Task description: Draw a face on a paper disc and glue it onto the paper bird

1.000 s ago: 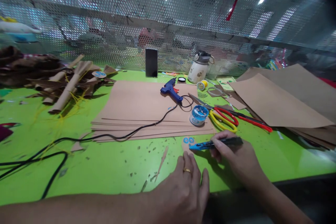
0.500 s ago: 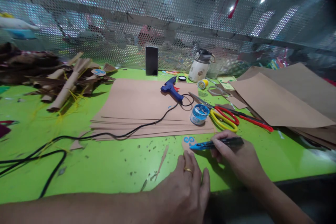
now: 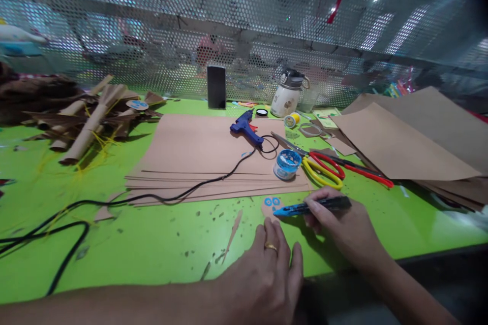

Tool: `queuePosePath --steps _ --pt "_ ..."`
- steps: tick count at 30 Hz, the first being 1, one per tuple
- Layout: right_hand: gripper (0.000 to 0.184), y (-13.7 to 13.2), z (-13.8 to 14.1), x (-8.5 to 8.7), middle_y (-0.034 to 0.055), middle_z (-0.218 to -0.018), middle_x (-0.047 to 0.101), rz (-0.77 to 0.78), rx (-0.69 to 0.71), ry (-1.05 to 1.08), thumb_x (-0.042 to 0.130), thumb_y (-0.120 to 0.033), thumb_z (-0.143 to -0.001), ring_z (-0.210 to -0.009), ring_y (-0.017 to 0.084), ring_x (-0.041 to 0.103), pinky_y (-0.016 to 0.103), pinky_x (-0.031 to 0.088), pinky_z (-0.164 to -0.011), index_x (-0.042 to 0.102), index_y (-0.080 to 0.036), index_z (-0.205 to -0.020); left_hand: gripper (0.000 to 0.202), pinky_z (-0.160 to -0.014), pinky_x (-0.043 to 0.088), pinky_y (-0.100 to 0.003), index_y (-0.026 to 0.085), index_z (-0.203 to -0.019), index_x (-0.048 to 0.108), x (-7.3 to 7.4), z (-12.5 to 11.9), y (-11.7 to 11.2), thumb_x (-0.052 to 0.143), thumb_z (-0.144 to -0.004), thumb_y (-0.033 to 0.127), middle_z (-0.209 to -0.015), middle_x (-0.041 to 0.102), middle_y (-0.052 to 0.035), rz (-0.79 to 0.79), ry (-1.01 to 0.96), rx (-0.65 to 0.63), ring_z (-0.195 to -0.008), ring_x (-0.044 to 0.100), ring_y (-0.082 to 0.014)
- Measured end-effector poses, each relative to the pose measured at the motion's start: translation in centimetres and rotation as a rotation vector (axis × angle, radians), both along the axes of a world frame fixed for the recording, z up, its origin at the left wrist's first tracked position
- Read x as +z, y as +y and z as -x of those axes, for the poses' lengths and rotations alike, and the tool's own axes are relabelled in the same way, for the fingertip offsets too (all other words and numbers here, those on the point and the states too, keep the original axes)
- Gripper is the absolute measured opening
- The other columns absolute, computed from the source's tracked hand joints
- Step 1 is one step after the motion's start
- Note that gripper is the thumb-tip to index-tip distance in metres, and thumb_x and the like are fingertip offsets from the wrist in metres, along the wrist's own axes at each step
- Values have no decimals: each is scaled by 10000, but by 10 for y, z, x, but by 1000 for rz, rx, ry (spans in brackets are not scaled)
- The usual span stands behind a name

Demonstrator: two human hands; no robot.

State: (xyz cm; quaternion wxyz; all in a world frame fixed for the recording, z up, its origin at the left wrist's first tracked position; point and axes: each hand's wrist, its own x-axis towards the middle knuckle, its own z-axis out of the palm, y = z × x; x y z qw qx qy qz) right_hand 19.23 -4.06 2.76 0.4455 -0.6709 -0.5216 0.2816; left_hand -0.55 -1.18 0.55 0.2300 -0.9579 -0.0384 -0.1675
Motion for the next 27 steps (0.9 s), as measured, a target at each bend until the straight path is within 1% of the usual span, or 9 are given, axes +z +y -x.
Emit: queuePosePath --steps 3,8,16,20,23,27 --pt "191 0 0 0 -7 -547 633 0 1 7 574 -354 -856 -459 129 569 223 470 -455 595 -193 -755 449 -810 487 -515 -46 -1260 502 -1 0 0 383 -918 219 -1088 632 -330 9 -5 -3 -1021 640 -385" --pt "192 0 -4 -2 -11 -543 632 7 16 21 569 -354 -861 -454 125 568 218 470 -457 587 -194 -755 447 -808 483 -523 -38 -1255 504 -4 -1 0 389 -906 218 -1079 640 -315 10 -20 10 -1019 634 -414" --pt "216 1 -8 -4 0 -538 637 -13 29 12 565 -371 -860 -443 127 564 224 472 -458 589 -184 -756 453 -816 462 -527 -40 -1256 493 -6 0 0 421 -899 230 -1083 627 -340 20 -37 12 -1012 635 -401" --pt "231 0 -7 -3 -3 -529 635 -6 24 18 574 -390 -849 -438 126 564 222 469 -451 592 -184 -746 443 -828 459 -525 -30 -1252 494 -6 -2 0 408 -893 215 -1082 632 -329 28 -50 27 -1015 635 -407" --pt "228 0 -8 -3 -2 -531 631 -11 32 31 568 -379 -858 -438 123 558 222 466 -449 583 -181 -747 439 -828 464 -517 -39 -1252 488 -5 -2 0 392 -897 200 -1073 635 -330 24 -47 19 -1002 643 -395" --pt "217 -1 -8 -3 -13 -535 625 -9 32 62 566 -366 -866 -444 112 542 214 456 -453 575 -182 -752 430 -834 468 -522 -23 -1252 492 -6 -2 0 381 -897 194 -1082 637 -320 24 -45 25 -1011 641 -394"
